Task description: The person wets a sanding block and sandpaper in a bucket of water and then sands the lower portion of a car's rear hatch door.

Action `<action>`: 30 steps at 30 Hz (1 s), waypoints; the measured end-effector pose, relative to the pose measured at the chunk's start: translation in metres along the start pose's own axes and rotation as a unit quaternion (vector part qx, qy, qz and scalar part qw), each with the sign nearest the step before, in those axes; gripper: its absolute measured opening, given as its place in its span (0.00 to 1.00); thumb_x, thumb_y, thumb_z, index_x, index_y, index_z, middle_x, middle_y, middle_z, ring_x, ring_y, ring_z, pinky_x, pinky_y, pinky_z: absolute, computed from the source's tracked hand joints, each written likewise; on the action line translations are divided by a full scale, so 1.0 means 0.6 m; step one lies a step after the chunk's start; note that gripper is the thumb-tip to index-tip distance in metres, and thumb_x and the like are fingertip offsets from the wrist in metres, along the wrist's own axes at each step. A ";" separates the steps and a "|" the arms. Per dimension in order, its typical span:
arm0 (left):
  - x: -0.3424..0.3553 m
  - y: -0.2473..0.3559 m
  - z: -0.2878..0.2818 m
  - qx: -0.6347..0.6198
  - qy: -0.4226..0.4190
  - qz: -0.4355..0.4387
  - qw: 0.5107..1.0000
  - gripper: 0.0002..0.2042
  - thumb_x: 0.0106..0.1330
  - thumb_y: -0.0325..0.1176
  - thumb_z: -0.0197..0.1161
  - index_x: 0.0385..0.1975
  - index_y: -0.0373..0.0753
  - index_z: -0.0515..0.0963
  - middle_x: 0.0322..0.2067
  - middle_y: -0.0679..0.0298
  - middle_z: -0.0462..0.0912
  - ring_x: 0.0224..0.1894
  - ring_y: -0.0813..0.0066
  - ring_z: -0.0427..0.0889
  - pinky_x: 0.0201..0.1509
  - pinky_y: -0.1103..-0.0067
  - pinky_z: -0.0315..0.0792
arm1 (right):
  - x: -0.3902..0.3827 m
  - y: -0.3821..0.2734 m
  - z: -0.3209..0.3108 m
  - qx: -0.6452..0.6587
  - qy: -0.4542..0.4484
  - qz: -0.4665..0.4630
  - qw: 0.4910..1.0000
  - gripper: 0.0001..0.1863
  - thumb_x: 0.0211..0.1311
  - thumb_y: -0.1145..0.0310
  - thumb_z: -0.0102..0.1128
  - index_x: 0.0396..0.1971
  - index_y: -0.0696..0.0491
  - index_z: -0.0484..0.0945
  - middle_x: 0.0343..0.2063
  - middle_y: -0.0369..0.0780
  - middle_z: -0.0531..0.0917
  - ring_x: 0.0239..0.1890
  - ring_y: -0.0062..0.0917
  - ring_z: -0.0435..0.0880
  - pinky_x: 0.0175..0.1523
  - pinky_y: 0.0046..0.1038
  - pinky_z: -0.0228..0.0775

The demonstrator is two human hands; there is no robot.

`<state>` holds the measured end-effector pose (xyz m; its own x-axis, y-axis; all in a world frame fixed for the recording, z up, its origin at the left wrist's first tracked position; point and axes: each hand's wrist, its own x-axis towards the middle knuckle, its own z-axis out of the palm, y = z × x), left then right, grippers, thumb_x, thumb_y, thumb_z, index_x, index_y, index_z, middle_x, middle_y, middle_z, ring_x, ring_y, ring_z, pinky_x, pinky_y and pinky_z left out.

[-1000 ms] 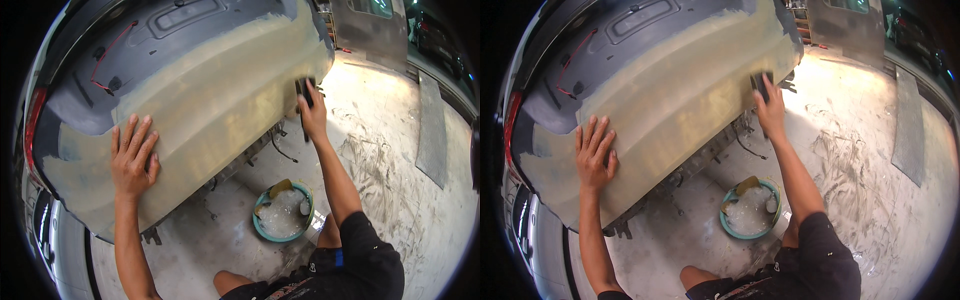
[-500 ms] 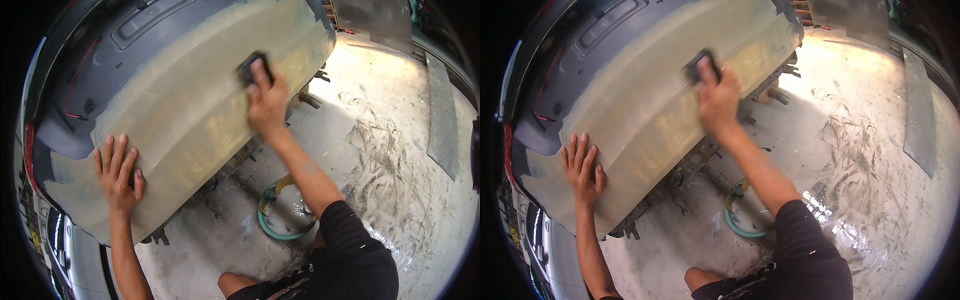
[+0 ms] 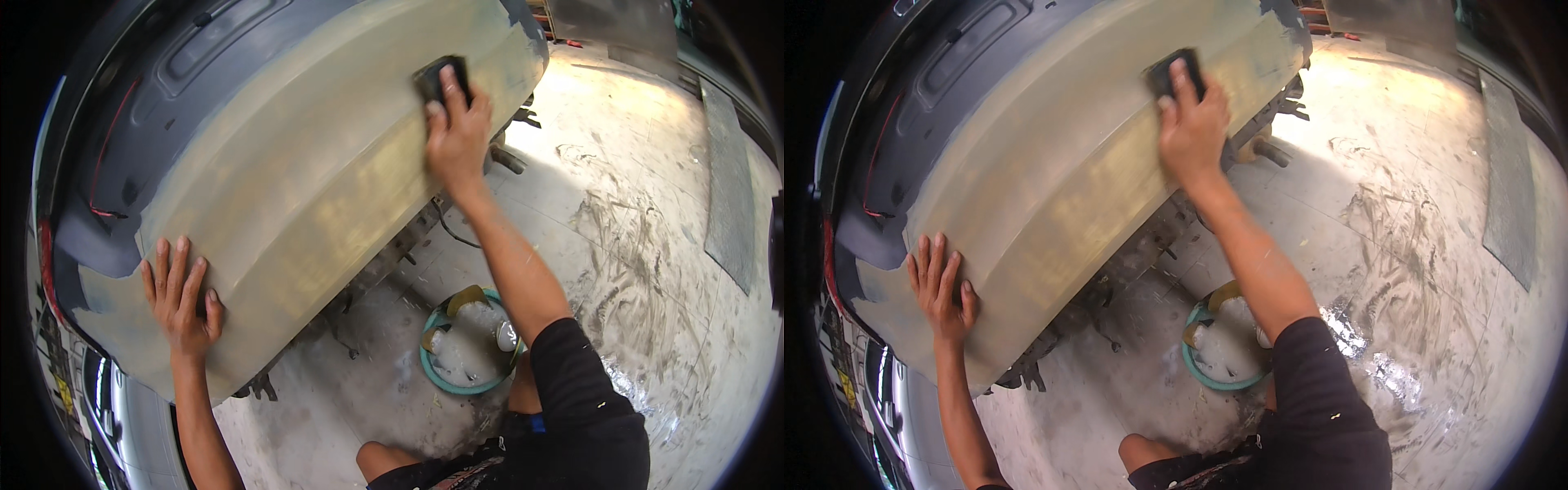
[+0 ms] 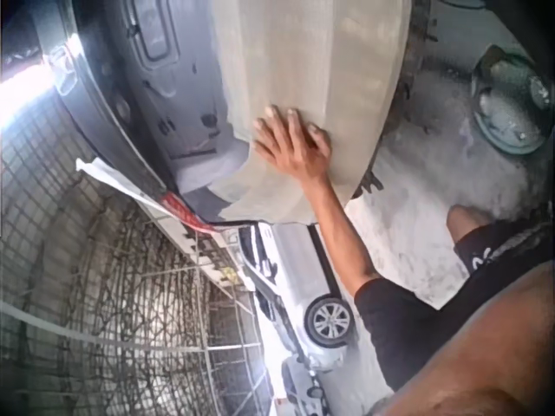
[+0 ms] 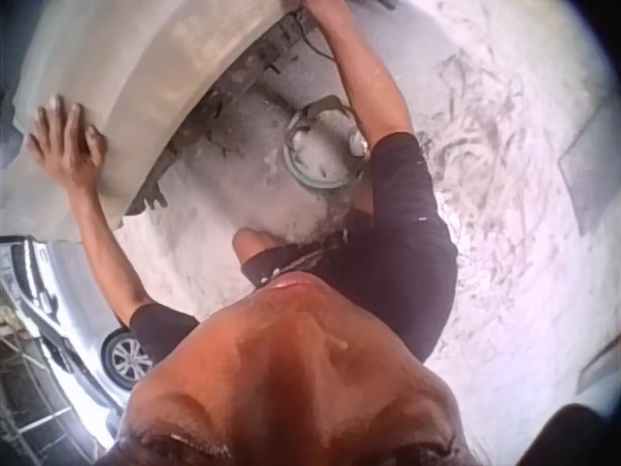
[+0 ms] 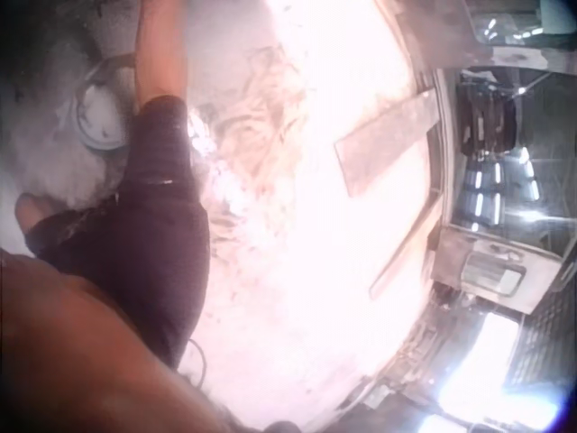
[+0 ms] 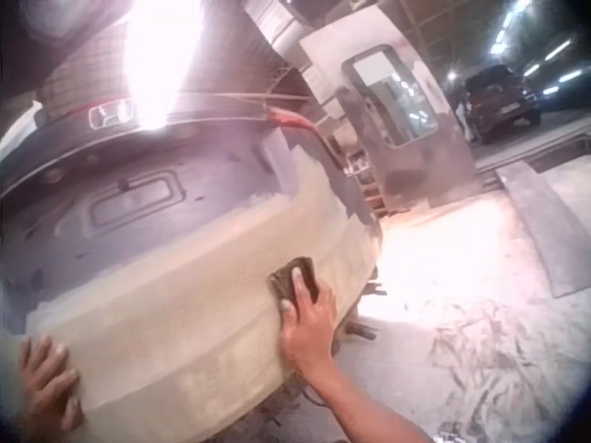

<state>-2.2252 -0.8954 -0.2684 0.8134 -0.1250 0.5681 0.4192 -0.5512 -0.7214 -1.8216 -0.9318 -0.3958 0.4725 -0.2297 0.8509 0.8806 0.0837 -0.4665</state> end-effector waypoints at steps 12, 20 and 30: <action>0.004 0.000 0.005 0.007 -0.005 0.010 1.000 0.17 0.59 0.30 0.53 0.48 0.36 0.79 0.62 0.51 0.73 0.70 0.48 0.63 0.75 0.55 0.44 | 0.058 0.100 0.006 -0.027 0.040 0.028 0.998 0.29 0.59 0.70 0.60 0.63 0.45 0.72 0.46 0.52 0.74 0.48 0.47 0.72 0.55 0.41 0.65; -0.015 -0.007 0.000 0.019 -0.018 0.011 1.000 0.17 0.60 0.30 0.53 0.48 0.36 0.79 0.62 0.50 0.73 0.69 0.46 0.63 0.75 0.54 0.45 | -0.049 -0.026 -0.018 0.093 -0.052 -0.101 0.989 0.28 0.58 0.69 0.60 0.61 0.48 0.74 0.54 0.54 0.73 0.53 0.49 0.73 0.59 0.44 0.63; -0.025 -0.008 0.001 0.021 -0.030 0.004 0.999 0.17 0.61 0.31 0.53 0.48 0.35 0.79 0.62 0.50 0.73 0.69 0.44 0.64 0.74 0.53 0.44 | -0.041 -0.025 -0.027 0.073 -0.064 -0.083 0.992 0.32 0.52 0.73 0.63 0.62 0.47 0.74 0.56 0.52 0.72 0.56 0.47 0.72 0.63 0.40 0.63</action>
<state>-2.2392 -0.8906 -0.2738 0.8385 -0.0792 0.5391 0.4287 -0.5149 -0.7424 -1.8471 -0.9431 -0.4137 0.3131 -0.1272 0.9412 0.9381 0.1960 -0.2856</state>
